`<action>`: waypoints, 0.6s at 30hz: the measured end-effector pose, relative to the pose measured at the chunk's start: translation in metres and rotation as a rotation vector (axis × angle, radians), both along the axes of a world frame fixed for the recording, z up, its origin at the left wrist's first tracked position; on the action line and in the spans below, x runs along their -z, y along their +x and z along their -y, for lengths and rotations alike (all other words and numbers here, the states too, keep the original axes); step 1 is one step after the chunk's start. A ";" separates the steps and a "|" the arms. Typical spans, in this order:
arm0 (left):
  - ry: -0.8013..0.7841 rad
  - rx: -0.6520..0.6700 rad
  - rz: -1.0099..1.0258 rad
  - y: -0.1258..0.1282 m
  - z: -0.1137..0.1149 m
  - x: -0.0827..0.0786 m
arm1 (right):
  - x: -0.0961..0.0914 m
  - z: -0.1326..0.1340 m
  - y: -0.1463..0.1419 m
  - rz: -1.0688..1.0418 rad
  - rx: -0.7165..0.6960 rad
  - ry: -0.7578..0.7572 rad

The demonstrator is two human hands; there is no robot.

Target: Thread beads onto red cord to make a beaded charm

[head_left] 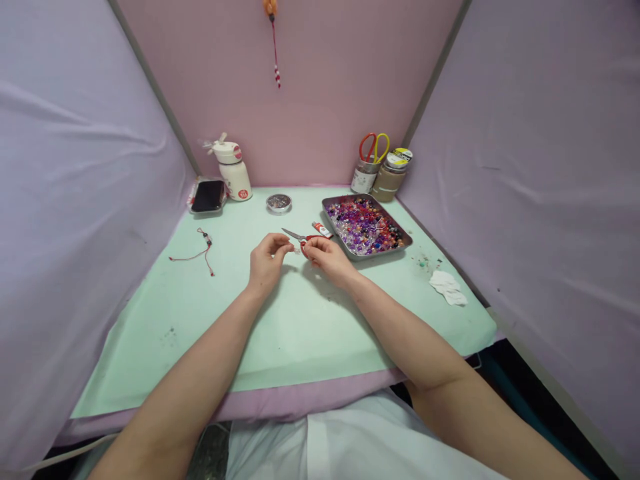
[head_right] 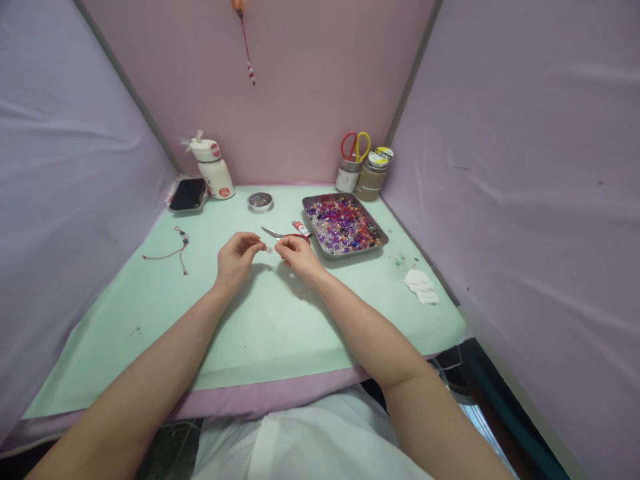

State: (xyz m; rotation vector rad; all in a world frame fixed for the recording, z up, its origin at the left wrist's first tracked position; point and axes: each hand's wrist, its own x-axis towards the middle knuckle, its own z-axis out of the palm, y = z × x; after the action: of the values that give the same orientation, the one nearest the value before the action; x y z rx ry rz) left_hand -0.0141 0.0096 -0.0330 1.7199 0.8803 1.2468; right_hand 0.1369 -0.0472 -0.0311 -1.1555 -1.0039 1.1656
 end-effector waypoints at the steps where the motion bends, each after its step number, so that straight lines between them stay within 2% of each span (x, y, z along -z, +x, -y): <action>1: 0.013 -0.029 -0.015 -0.001 -0.001 -0.001 | 0.000 0.000 0.000 0.003 0.008 0.007; 5: 0.037 -0.125 -0.072 -0.004 -0.005 -0.003 | 0.000 -0.002 0.000 0.003 0.040 0.027; 9: -0.025 -0.123 -0.117 -0.006 -0.009 0.000 | 0.000 -0.002 -0.002 -0.119 0.012 0.018; 14: -0.087 0.036 -0.246 -0.009 -0.014 0.006 | -0.005 0.000 -0.001 -0.324 -0.087 0.051; 18: -0.207 0.197 -0.273 -0.012 -0.014 0.002 | -0.007 0.000 0.003 -0.454 -0.098 0.017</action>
State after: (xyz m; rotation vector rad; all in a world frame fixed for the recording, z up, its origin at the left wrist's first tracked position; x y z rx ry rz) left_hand -0.0263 0.0240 -0.0352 1.7839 0.9356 0.7747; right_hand 0.1402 -0.0468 -0.0240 -0.7821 -0.7233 1.4149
